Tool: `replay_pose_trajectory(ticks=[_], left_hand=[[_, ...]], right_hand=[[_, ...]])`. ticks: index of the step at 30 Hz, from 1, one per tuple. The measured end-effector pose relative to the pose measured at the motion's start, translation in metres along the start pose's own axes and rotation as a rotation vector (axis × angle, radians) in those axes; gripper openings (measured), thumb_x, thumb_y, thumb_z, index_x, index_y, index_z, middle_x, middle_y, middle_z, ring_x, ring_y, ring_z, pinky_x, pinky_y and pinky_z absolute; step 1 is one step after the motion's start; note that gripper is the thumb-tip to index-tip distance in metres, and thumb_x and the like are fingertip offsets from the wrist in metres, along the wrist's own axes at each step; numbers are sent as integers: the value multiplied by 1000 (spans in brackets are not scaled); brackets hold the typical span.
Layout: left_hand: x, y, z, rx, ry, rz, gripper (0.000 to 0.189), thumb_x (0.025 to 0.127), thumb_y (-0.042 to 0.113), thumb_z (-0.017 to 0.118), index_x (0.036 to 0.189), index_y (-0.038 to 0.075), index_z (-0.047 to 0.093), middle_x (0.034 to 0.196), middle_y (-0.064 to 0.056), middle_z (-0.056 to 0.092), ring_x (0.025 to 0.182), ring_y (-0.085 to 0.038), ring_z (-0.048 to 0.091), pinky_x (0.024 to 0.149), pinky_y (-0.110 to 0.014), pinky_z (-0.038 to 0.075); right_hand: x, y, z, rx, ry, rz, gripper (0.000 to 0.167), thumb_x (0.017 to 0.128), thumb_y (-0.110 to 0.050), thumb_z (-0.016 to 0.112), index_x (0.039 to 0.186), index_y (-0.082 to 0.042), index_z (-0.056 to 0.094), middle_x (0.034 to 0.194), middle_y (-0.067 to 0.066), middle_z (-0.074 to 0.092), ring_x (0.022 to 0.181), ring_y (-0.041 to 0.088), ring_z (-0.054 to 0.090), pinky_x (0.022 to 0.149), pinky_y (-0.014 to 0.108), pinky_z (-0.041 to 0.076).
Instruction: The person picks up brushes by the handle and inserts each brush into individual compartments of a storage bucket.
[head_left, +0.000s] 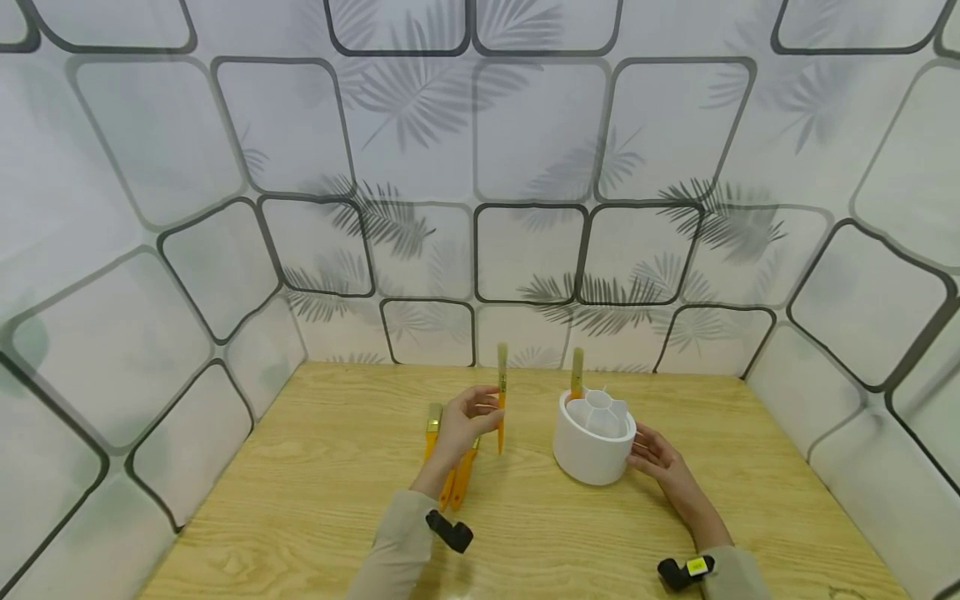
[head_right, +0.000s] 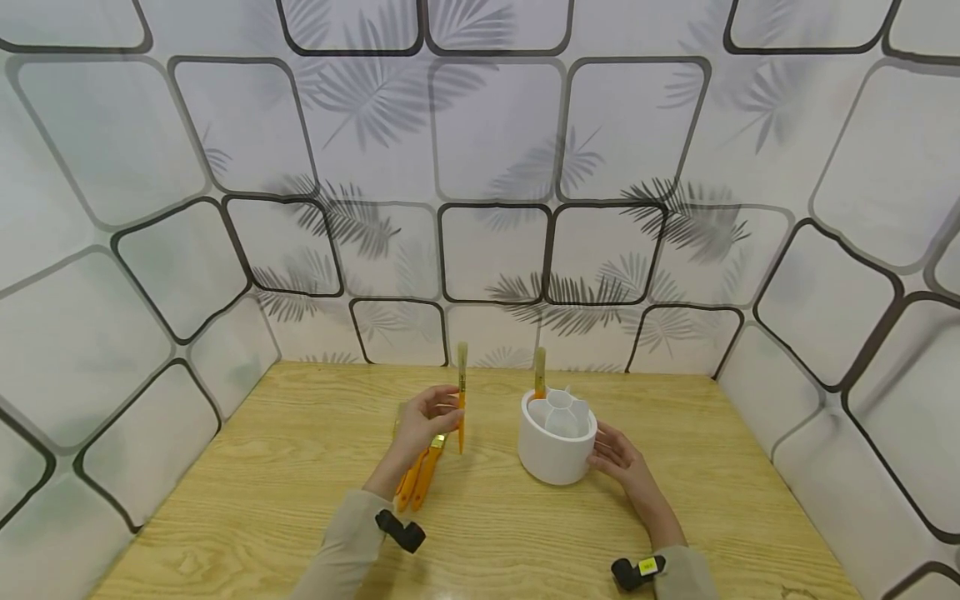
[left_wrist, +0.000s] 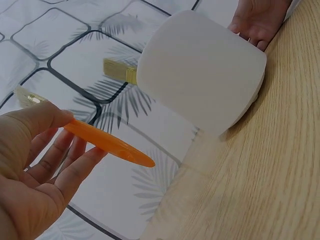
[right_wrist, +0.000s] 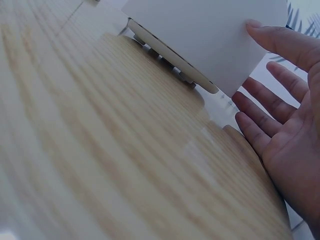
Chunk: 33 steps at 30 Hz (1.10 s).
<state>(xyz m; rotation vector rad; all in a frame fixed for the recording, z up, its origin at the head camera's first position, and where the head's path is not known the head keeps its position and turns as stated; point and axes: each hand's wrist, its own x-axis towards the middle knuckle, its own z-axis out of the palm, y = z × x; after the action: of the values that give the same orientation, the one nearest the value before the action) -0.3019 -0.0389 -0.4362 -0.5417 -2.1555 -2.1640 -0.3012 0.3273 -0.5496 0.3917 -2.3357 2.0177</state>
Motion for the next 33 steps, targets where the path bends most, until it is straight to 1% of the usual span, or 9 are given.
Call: replay_pose_trajectory(ticks=[4, 9, 12, 15, 19, 23, 26, 31, 33], left_hand=[[0, 0, 2, 2, -13, 14, 39, 85, -1, 64, 122, -5, 54, 109, -29, 56, 99, -42, 57, 77, -36, 55], [1, -1, 4, 12, -18, 9, 40, 84, 1, 65, 122, -2, 55, 108, -26, 58, 99, -38, 57, 76, -31, 54], [1, -1, 5, 8, -17, 8, 39, 84, 2, 65, 122, -2, 55, 107, -25, 58, 98, -36, 58, 77, -31, 54], [2, -1, 7, 6, -14, 21, 38, 84, 0, 65, 121, -3, 55, 105, -27, 58, 97, -36, 58, 77, -34, 55], [3, 0, 10, -6, -10, 27, 38, 83, -2, 65, 120, -5, 55, 104, -28, 57, 96, -36, 59, 76, -34, 55], [9, -11, 10, -47, -13, 21, 40, 82, -3, 65, 121, -4, 55, 105, -27, 57, 97, -35, 58, 76, -34, 55], [14, -23, 11, -57, -13, 19, 41, 83, -1, 66, 122, -3, 55, 106, -25, 58, 97, -32, 59, 76, -35, 55], [16, -28, 13, -46, -10, 53, 41, 83, 6, 68, 122, 0, 56, 104, -21, 59, 94, -26, 61, 77, -36, 55], [15, -28, 13, -39, -15, 90, 40, 83, 8, 68, 121, 1, 57, 102, -19, 60, 93, -24, 62, 75, -35, 55]], right_hand=[[0, 0, 0, -3, 1, -1, 60, 91, -12, 58, 143, -5, 29, 121, -19, 49, 108, -5, 52, 86, 14, 44], [1, -1, 0, -3, -3, -4, 59, 92, -11, 57, 142, -5, 29, 121, -19, 49, 108, -5, 52, 86, 14, 44], [1, -1, 0, -1, -4, 1, 59, 91, -12, 58, 143, -5, 29, 121, -19, 49, 108, -5, 51, 86, 14, 44], [1, 0, 0, 4, -5, 5, 60, 91, -13, 58, 143, -6, 29, 122, -19, 49, 109, -4, 51, 87, 14, 44], [0, 1, -1, 5, -6, 8, 60, 91, -14, 58, 143, -7, 29, 123, -19, 48, 109, -4, 51, 87, 14, 43], [1, 0, -1, 0, -7, 12, 60, 92, -14, 58, 143, -8, 29, 123, -19, 48, 109, -4, 51, 87, 13, 43], [1, 0, -1, -1, -5, 16, 60, 92, -14, 58, 143, -8, 29, 122, -19, 48, 109, -4, 51, 87, 14, 44], [0, -1, 0, -2, 0, 17, 60, 91, -13, 58, 143, -6, 29, 121, -18, 49, 108, -4, 52, 87, 14, 44], [0, -1, 0, -3, 2, 16, 60, 91, -13, 58, 143, -6, 29, 121, -17, 49, 108, -4, 52, 87, 14, 44]])
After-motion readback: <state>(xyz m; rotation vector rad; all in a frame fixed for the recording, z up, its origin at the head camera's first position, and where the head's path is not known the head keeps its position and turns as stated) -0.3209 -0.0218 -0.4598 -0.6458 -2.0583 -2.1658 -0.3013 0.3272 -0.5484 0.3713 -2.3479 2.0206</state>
